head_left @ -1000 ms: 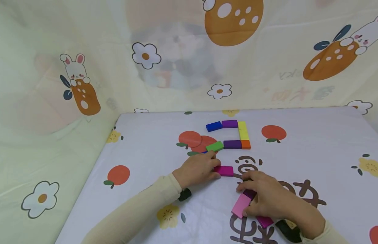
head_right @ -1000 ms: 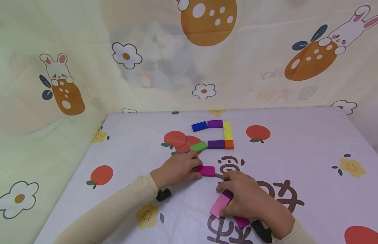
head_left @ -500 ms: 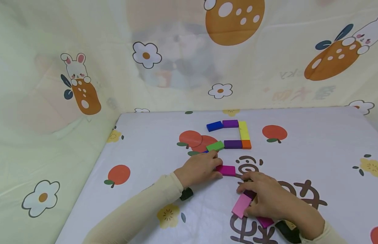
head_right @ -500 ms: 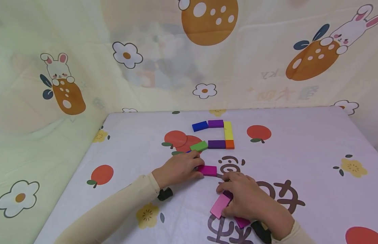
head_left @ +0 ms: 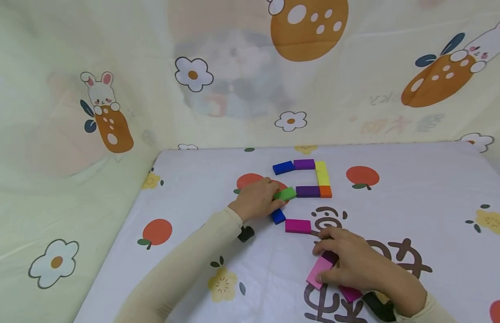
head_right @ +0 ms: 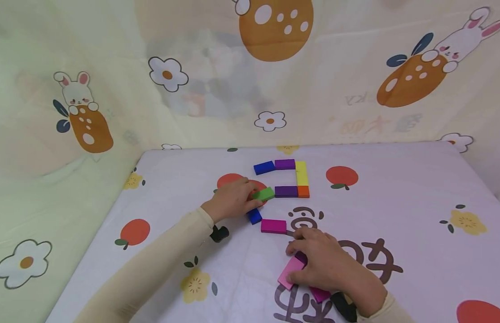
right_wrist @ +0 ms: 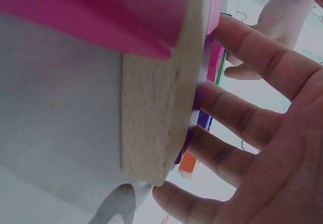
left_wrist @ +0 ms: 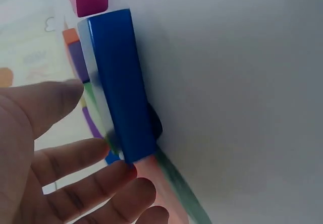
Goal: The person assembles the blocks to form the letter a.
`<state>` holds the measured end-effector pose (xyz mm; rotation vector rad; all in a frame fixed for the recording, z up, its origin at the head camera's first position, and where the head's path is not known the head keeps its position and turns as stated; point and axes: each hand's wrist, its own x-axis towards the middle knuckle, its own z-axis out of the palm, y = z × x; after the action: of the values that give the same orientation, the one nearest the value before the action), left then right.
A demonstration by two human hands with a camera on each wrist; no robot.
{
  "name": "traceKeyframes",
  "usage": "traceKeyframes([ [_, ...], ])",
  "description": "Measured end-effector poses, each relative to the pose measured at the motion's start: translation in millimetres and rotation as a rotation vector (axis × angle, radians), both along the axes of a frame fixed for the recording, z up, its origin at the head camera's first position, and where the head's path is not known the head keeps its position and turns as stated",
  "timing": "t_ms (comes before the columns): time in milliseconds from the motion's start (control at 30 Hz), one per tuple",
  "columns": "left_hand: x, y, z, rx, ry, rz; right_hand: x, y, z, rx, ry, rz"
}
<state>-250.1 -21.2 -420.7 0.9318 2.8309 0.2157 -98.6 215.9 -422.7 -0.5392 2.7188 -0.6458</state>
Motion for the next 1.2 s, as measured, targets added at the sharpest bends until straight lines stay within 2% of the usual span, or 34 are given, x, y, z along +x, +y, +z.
traceKeyframes([
  [200, -4.0, 8.9, -3.2, -0.031, 0.005, -0.015, 2.2, 3, -1.0, -0.021, 0.030, 0.004],
  [500, -4.5, 9.3, -7.1, -0.027, 0.038, -0.015, 3.3, 3, -2.3, -0.008, 0.043, 0.025],
  [1000, -2.7, 11.9, -9.7, -0.024, 0.051, 0.001, 4.4, 2, -3.1, 0.017, 0.006, -0.010],
  [1200, -2.3, 10.5, -11.7, -0.013, 0.051, 0.008, 4.7, 1, -3.2, 0.020, 0.061, 0.003],
])
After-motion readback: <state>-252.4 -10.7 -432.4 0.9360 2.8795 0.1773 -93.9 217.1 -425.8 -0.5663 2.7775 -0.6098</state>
